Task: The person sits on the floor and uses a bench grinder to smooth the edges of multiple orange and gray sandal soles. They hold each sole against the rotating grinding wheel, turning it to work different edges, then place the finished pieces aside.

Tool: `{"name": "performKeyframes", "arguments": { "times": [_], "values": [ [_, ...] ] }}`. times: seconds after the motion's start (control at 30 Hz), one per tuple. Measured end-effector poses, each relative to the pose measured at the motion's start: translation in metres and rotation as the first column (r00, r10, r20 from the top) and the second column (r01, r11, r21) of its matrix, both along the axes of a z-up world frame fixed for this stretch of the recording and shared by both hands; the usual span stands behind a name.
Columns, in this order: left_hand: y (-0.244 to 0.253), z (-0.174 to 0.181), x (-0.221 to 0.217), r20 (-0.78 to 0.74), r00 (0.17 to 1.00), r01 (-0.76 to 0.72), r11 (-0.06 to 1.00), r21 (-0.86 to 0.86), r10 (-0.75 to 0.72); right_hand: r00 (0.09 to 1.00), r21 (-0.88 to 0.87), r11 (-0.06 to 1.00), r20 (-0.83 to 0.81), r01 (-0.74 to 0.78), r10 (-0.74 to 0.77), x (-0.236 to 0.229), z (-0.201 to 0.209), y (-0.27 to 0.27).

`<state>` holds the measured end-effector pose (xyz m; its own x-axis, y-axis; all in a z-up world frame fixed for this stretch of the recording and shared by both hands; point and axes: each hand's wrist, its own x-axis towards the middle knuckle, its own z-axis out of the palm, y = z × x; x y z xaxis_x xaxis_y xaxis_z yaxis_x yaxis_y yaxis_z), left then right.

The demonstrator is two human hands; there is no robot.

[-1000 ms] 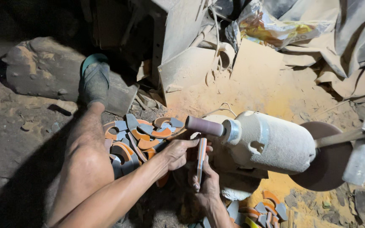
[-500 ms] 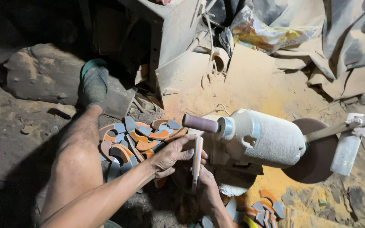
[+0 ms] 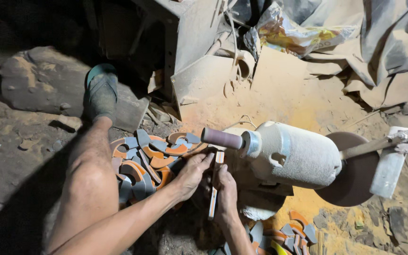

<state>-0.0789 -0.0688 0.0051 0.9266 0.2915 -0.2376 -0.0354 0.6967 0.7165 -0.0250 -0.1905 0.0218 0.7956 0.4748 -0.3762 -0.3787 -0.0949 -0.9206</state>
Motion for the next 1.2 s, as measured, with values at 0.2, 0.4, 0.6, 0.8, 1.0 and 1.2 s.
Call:
{"name": "performKeyframes", "arguments": {
  "times": [0.2, 0.4, 0.6, 0.8, 1.0, 1.2],
  "values": [
    [0.002, -0.011, 0.014, -0.087, 0.994, 0.060, 0.997, -0.057, -0.065, 0.998, 0.000, 0.999, -0.012, -0.054, 0.054, 0.008, -0.013, 0.006],
    [0.003, -0.041, 0.039, -0.245, 0.969, -0.020, 0.999, -0.048, 0.007, 1.000, -0.040, 0.999, 0.005, -0.006, 0.006, 0.023, -0.029, 0.012],
    [-0.001, -0.073, 0.055, -0.280, 0.960, -0.060, 0.991, -0.116, 0.026, 0.993, 0.007, 1.000, -0.113, 0.030, -0.029, 0.035, -0.046, 0.012],
    [-0.003, -0.090, 0.066, -0.331, 0.944, -0.038, 0.995, -0.095, 0.005, 0.971, 0.123, 0.989, -0.233, 0.077, -0.047, 0.045, -0.064, 0.010],
    [-0.002, -0.100, 0.073, -0.301, 0.953, -0.021, 0.990, -0.140, -0.022, 0.977, 0.109, 0.991, -0.207, 0.072, -0.048, 0.054, -0.075, 0.009],
    [-0.003, -0.092, 0.072, -0.309, 0.951, -0.015, 0.992, -0.127, -0.025, 0.981, 0.175, 0.983, -0.194, 0.058, -0.023, 0.052, -0.074, 0.007]
  ]
}}
